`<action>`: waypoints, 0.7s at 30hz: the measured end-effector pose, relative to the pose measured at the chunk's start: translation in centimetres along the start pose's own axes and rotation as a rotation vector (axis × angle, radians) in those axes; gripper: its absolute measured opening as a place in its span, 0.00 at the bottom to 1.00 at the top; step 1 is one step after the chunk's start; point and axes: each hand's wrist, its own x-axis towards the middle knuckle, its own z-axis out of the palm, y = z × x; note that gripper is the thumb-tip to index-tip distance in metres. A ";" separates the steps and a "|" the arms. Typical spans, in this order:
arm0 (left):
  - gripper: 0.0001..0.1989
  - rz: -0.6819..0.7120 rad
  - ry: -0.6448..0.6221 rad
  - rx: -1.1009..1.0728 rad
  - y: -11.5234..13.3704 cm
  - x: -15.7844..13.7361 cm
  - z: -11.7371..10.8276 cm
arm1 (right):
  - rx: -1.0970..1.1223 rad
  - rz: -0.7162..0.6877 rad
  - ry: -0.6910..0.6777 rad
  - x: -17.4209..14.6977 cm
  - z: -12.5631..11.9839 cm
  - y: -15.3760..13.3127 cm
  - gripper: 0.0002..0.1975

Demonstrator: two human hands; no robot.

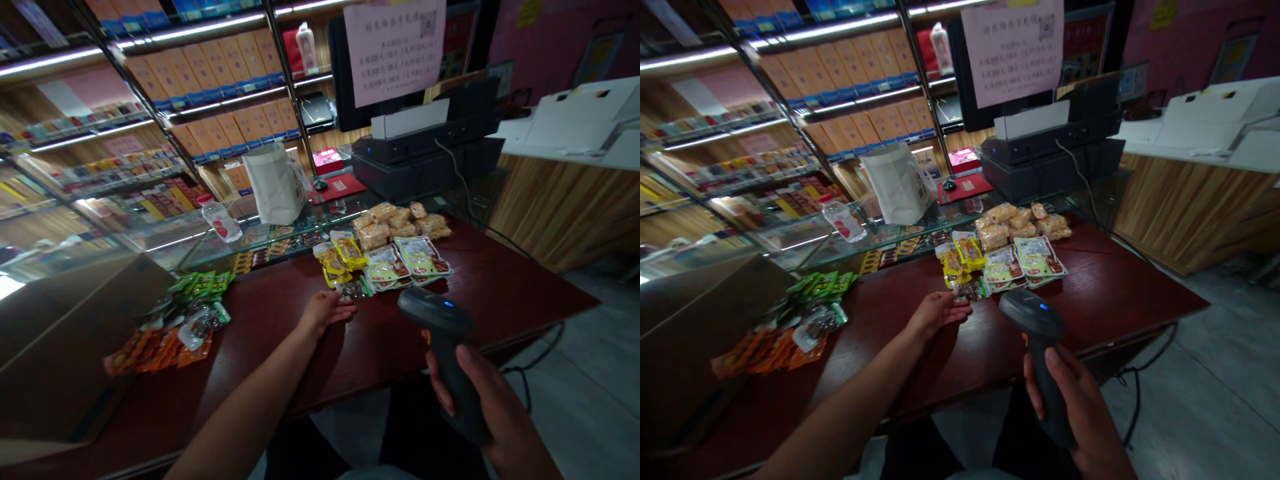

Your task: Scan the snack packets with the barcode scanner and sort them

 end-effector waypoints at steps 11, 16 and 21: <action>0.07 0.561 0.687 1.015 -0.1 -6.4 -13.0 | -0.132 0.109 -0.006 1.9 -4.0 1.5 0.23; 0.17 0.372 1.074 1.573 3.1 -9.0 -21.1 | -0.165 0.112 -0.007 1.9 -2.8 1.3 0.23; 0.23 0.152 0.937 1.833 3.8 -9.4 -23.6 | -0.213 0.034 -0.041 1.2 -1.0 0.9 0.23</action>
